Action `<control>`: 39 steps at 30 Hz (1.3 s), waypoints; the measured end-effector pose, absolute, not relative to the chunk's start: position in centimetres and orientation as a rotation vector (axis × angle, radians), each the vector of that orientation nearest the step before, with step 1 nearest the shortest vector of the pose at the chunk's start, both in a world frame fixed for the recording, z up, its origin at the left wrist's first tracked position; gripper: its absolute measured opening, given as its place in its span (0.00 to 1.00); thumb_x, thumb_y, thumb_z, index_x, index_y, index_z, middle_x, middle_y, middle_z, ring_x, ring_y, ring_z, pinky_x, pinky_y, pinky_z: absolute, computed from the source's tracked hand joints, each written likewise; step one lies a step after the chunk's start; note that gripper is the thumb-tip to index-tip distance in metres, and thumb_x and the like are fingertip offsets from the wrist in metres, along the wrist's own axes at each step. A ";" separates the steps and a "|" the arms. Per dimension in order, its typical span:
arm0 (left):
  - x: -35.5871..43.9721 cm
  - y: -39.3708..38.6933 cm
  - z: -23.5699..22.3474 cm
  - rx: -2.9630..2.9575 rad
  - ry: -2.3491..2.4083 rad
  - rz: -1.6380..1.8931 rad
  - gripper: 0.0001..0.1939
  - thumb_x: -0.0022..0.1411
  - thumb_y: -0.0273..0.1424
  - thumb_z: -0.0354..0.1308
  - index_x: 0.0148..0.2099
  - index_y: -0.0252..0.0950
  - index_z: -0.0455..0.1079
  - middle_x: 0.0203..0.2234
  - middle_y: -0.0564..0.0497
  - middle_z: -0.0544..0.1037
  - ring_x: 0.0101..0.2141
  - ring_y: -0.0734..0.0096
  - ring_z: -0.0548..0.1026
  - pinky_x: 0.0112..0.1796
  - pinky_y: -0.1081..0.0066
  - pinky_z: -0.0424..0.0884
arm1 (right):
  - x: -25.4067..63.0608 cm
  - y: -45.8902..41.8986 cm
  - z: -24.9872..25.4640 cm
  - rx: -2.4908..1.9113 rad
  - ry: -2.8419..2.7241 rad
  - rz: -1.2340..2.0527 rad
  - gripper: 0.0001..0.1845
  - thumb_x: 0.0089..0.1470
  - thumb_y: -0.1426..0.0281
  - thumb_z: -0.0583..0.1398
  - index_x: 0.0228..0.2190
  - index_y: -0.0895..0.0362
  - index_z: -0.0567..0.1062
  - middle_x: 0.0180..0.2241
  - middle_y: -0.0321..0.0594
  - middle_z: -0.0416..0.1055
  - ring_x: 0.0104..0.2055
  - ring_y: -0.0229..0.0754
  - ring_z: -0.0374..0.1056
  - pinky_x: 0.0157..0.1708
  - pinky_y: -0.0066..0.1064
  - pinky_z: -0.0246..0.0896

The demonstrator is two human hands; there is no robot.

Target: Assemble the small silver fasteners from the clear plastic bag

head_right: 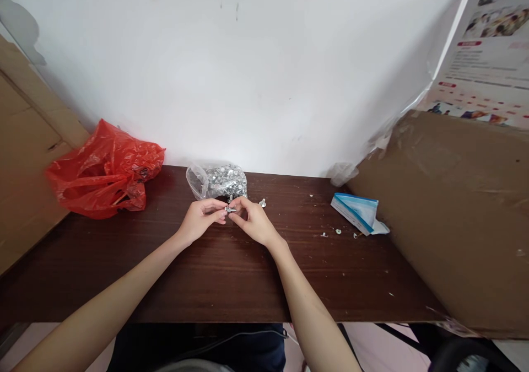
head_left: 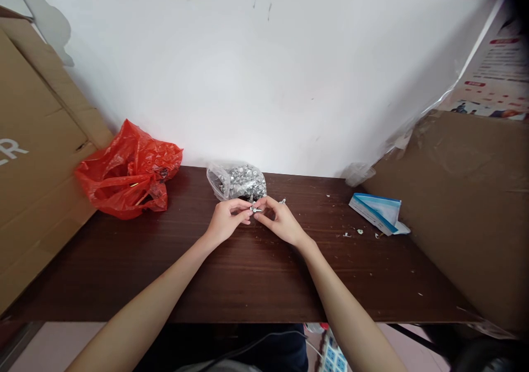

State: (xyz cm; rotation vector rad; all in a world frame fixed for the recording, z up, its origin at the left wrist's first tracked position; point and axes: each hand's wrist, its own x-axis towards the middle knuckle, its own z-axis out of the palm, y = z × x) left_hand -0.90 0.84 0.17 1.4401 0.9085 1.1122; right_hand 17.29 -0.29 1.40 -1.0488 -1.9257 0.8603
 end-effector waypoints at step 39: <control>-0.9 0.7 0.7 1.661 1.011 1.057 0.18 0.50 0.30 0.65 0.45 0.34 0.73 0.39 0.44 0.78 0.38 0.64 0.77 0.30 0.73 0.74 | 16.4 0.0 0.5 -1.125 -1.962 0.755 0.27 0.64 0.54 0.45 0.19 0.55 0.62 0.20 0.35 0.62 0.23 0.38 0.58 0.26 0.29 0.53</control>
